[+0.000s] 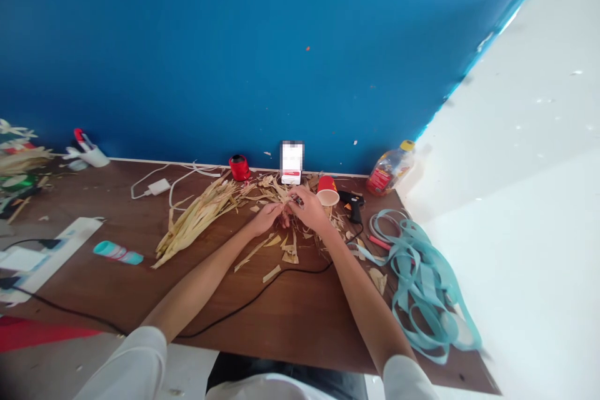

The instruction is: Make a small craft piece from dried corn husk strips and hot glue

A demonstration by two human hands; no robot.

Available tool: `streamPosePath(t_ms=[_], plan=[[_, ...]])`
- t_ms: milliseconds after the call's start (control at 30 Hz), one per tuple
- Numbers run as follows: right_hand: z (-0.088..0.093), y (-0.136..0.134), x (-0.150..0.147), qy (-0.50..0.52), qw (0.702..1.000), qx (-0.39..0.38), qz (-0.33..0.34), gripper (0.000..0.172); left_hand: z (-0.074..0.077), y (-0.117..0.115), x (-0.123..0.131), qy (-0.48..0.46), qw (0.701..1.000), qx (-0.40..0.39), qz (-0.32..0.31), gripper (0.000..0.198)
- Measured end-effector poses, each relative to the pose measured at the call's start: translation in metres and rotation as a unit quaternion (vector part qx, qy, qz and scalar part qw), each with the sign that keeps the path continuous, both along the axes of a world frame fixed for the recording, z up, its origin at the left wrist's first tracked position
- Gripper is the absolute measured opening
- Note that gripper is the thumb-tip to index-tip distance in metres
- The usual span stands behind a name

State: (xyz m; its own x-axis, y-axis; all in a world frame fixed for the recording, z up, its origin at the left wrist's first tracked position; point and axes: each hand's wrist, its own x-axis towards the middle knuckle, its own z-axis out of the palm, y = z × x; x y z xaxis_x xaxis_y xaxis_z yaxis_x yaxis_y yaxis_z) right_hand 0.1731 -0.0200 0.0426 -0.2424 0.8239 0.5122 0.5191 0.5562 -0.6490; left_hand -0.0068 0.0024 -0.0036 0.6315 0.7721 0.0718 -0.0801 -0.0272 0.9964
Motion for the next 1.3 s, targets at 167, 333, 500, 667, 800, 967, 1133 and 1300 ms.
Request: streamPosePath(t_ms=[167,333,500,667,800,967,1133,1300], plan=[[0.009,-0.004,0.002,-0.013,1.000,-0.022,-0.005,0.011,-0.002,0.000,0.001,-0.002,1.000,-0.001,0.003,0.043],[0.011,-0.004,0.002,-0.018,1.000,-0.015,-0.005,0.012,-0.005,0.001,0.003,0.009,1.000,0.008,0.010,0.043],[0.012,-0.002,0.002,-0.059,0.998,-0.010,-0.009,0.009,-0.007,0.000,0.004,0.022,0.999,0.019,0.027,0.042],[0.019,-0.005,0.002,-0.109,0.994,-0.025,-0.019,0.004,-0.008,-0.001,0.005,0.039,0.997,0.050,0.047,0.039],[0.023,-0.007,0.002,-0.150,0.988,-0.014,-0.023,0.006,-0.008,-0.001,0.006,0.055,0.996,0.056,0.046,0.037],[0.024,-0.008,0.003,-0.192,0.981,0.003,-0.009,0.006,-0.007,-0.001,0.006,0.044,0.997,0.045,0.048,0.037],[0.025,-0.009,0.002,-0.214,0.976,-0.009,-0.028,0.010,-0.006,-0.003,0.006,0.046,0.997,0.048,0.042,0.035],[0.022,-0.013,-0.006,-0.225,0.970,-0.004,-0.092,0.007,-0.005,-0.004,0.005,0.060,0.994,0.073,0.054,0.035]])
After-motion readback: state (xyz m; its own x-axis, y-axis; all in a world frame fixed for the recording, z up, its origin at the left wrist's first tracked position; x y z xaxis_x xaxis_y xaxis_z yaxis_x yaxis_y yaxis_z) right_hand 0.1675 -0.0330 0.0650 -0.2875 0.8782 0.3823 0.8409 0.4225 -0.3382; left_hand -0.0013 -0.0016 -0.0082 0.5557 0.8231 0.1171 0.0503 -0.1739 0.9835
